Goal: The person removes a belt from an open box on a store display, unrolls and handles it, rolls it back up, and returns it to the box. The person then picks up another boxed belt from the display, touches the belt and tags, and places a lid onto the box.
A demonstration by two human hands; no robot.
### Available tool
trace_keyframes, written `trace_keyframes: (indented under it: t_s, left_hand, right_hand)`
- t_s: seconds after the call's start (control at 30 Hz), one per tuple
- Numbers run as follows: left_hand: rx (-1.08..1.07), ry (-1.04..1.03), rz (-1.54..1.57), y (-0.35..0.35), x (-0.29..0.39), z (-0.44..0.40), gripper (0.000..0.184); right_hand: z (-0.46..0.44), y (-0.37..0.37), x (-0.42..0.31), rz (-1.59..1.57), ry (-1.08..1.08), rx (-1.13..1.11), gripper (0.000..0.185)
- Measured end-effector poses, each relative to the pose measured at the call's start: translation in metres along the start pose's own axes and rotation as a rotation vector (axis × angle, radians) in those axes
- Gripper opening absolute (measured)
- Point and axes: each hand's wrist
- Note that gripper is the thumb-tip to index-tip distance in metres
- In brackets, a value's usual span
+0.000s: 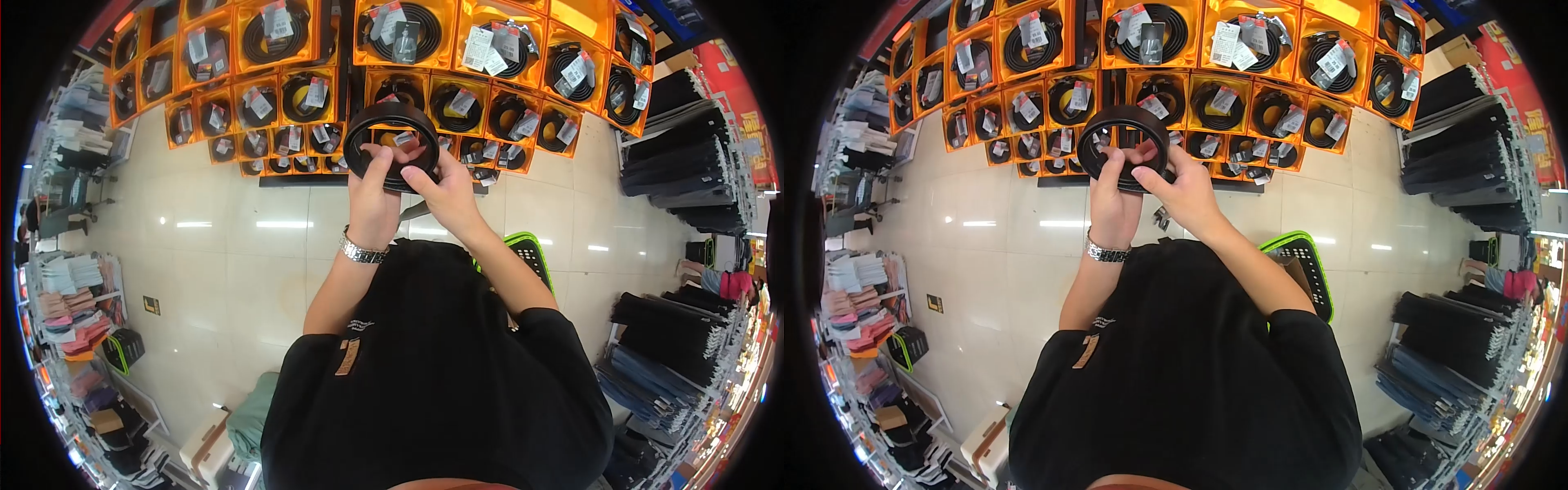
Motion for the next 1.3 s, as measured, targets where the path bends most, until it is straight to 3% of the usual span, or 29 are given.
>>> trace_keyframes:
  t_s: [0.1, 0.13, 0.2, 0.37, 0.47, 0.53, 0.6, 0.73, 0.77, 0.8, 0.87, 0.9, 1.1, 1.2, 1.3]
  left_hand:
    - [0.047, -0.074, -0.122, -0.017, 0.009, -0.006, 0.005]
    - [0.031, -0.107, -0.156, -0.023, 0.014, -0.009, 0.005]
    - [0.037, -0.103, -0.105, -0.033, 0.027, -0.013, 0.008]
    - [0.032, -0.187, -0.364, -0.033, 0.064, -0.029, 0.005]
    - [-0.107, 0.011, -0.701, -0.021, 0.075, -0.037, 0.007]
    - [-0.224, 0.211, -0.903, -0.019, 0.074, -0.038, 0.012]
    - [-0.286, 0.305, -0.982, -0.032, 0.062, -0.035, 0.015]
    - [-0.492, 0.458, -1.325, -0.048, 0.039, -0.034, 0.022]
    - [-0.573, 0.432, -1.41, -0.058, 0.033, -0.034, 0.026]
    - [-0.668, 0.328, -1.474, -0.061, 0.024, -0.035, 0.018]
    - [-0.77, 0.215, -1.573, -0.068, 0.011, -0.037, 0.02]
    - [-0.771, 0.215, -1.574, -0.071, 0.007, -0.038, 0.02]
    - [-0.526, 0.2, -1.017, -0.071, -0.018, -0.042, 0.08]
    - [-0.316, 0.257, -0.625, -0.058, -0.043, -0.037, 0.066]
    - [-0.241, 0.359, -0.309, -0.057, -0.078, -0.016, 0.043]
  right_hand:
    - [0.005, 0.009, -0.006, 0.21, -0.006, -0.124, 0.053]
    - [0.006, 0.009, -0.004, 0.324, 0.115, -0.156, 0.058]
    - [0.009, 0.016, -0.005, 0.333, 0.106, -0.218, 0.058]
    - [0.016, 0.066, 0.026, 0.491, -0.14, -0.265, 0.036]
    - [0.023, 0.096, 0.029, 0.429, -0.14, -0.282, 0.035]
    - [0.025, 0.111, 0.007, 0.296, -0.012, -0.248, 0.038]
    - [0.02, 0.124, -0.025, 0.299, -0.073, -0.372, 0.052]
    - [0.016, 0.134, -0.038, 0.294, 0.049, -0.417, 0.062]
    - [0.016, 0.137, -0.034, 0.265, 0.064, -0.418, 0.058]
    - [0.017, 0.138, -0.035, 0.265, 0.063, -0.415, 0.058]
    - [0.02, 0.138, -0.037, 0.315, -0.062, -0.382, 0.049]
    - [0.023, 0.138, -0.045, 0.338, -0.072, -0.364, 0.038]
    - [0.036, 0.152, -0.034, 0.286, -0.008, -0.159, 0.031]
    - [0.037, 0.157, -0.013, 0.164, 0.011, -0.025, 0.035]
    - [0.038, 0.152, -0.011, 0.03, 0.087, 0.13, 0.03]
Point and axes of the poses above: each hand's wrist, its own z-axis away from the middle knuckle, its own y-axis out of the back of the hand, x = y × z, and after that the axes turned 2 degrees about -x, right-handed
